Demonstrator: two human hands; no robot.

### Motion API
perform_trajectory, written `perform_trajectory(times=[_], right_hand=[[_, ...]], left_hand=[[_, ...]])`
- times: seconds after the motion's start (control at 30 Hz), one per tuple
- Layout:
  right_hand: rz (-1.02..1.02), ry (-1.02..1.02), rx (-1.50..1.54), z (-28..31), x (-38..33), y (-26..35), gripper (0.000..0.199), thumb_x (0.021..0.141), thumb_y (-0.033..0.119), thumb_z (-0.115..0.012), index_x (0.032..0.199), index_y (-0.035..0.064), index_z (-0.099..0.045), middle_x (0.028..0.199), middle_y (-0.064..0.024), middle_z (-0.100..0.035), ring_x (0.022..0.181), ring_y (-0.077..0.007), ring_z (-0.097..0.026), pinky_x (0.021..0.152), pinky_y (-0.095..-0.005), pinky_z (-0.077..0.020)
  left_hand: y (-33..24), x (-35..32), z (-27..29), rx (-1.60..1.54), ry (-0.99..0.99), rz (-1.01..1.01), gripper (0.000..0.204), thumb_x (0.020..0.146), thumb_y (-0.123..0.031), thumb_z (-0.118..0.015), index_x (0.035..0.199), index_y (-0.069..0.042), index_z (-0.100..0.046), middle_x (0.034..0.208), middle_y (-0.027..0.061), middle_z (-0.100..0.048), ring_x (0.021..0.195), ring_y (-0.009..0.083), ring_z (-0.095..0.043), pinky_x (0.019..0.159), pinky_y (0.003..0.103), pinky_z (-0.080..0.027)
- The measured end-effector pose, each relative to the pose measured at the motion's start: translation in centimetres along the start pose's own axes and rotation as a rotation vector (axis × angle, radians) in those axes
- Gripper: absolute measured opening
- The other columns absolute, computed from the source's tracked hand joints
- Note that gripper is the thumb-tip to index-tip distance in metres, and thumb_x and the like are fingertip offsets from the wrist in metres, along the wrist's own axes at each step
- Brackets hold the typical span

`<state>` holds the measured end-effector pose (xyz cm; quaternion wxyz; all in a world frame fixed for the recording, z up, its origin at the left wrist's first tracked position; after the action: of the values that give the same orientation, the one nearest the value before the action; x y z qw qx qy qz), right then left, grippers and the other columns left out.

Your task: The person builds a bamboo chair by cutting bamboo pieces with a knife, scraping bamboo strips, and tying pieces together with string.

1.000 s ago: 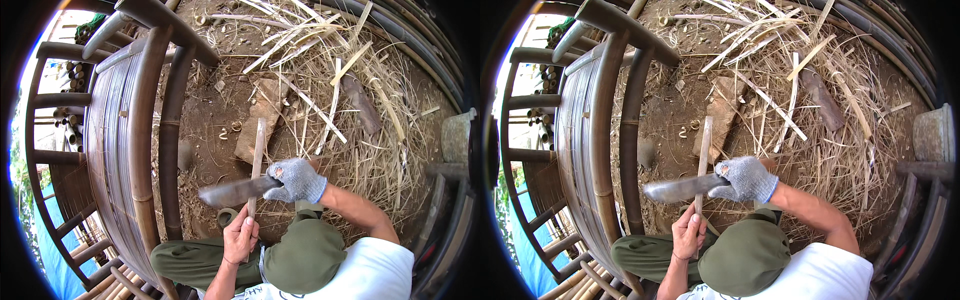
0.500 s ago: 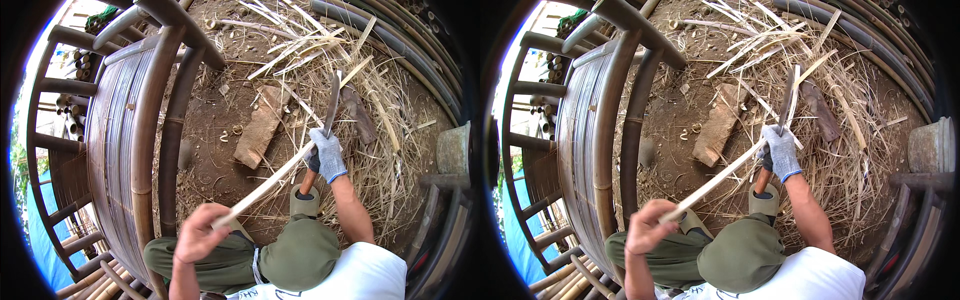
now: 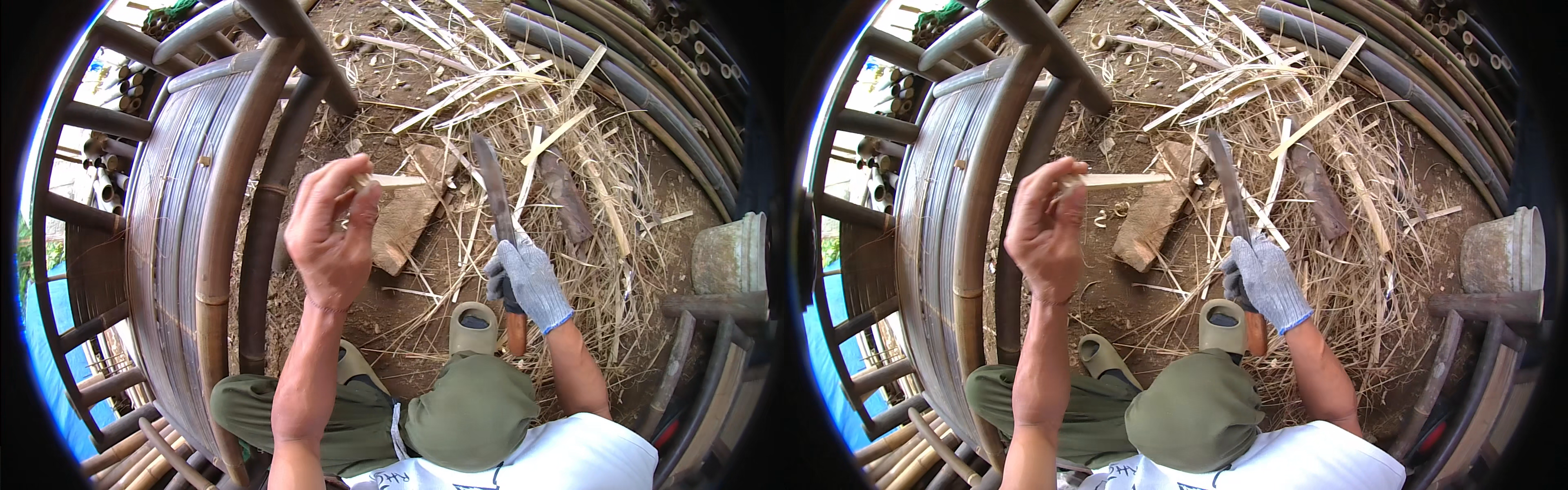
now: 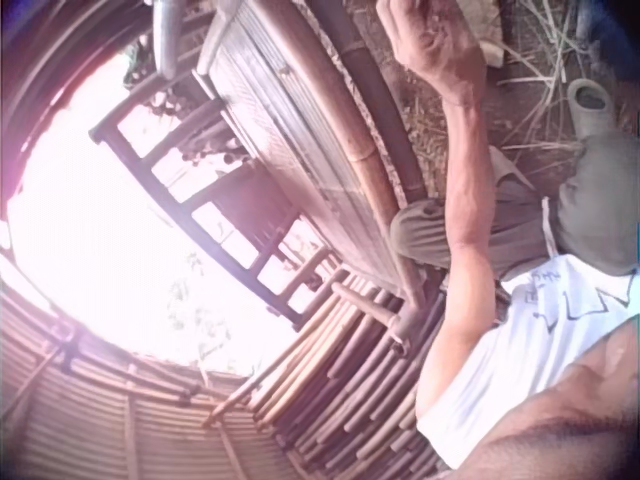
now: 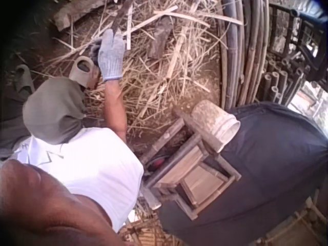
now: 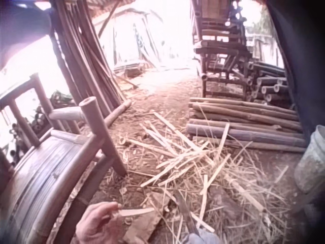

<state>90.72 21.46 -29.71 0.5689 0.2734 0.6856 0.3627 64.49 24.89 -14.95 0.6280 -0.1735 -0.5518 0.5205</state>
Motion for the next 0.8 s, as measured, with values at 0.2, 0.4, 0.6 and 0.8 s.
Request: perform_trajectory(times=[0.2,0.4,0.6,0.8], right_hand=[[0.499,-0.029,-0.535,-1.1,-4.9,5.7,0.031,0.103,0.019,-0.051,0.124,-0.0038,-0.055,0.072,-0.0166,-0.064,0.065,-0.0273,-0.067,0.054,-0.0383,-0.0528],[0.702,0.085,-1.032,-4.0,-9.0,11.4,0.024,0.094,0.007,-0.058,0.113,-0.0069,-0.057,0.09,-0.019,-0.064,0.061,-0.0255,-0.063,0.051,-0.0367,-0.0511],[0.825,0.024,-1.074,-5.0,-9.9,13.2,0.022,0.096,0.008,-0.061,0.11,-0.0081,-0.061,0.076,-0.019,-0.064,0.058,-0.0325,-0.065,0.052,-0.0397,-0.053],[0.463,-0.135,-0.686,-1.6,-4.2,9.0,0.027,0.095,0.017,-0.064,0.114,-0.0012,-0.065,0.075,-0.016,-0.068,0.06,-0.0272,-0.067,0.056,-0.0381,-0.0542]], left_hand=[[1.5,-2.0,-3.6,-0.119,0.093,0.042,0.044,0.09,0.006,-0.071,0.132,-0.004,-0.06,0.119,0.0117,-0.067,0.112,0.019,-0.067,0.092,0.03,-0.062],[0.0,-3.4,-4.7,-0.136,0.151,0.071,0.039,0.084,0.008,-0.077,0.115,-0.003,-0.057,0.116,0.01,-0.064,0.113,0.0202,-0.067,0.095,0.034,-0.06],[-0.8,-3.7,-5.2,-0.079,0.124,0.059,0.034,0.083,0.005,-0.077,0.113,-0.002,-0.06,0.107,0.0117,-0.068,0.1,0.022,-0.071,0.087,0.034,-0.063],[-0.7,-3.8,-1.3,0.291,0.068,0.083,0.034,0.092,0.0,-0.071,0.123,-0.004,-0.061,0.109,0.0061,-0.061,0.102,0.0143,-0.065,0.08,0.027,-0.058]])
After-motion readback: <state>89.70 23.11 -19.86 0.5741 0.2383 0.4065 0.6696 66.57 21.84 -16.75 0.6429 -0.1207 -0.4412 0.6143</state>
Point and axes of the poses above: each hand's wrist, its own x-axis towards the middle knuckle, its own z-axis out of the back of the hand, y = z × x, the point moved 6 cm from there along x, towards the middle knuckle
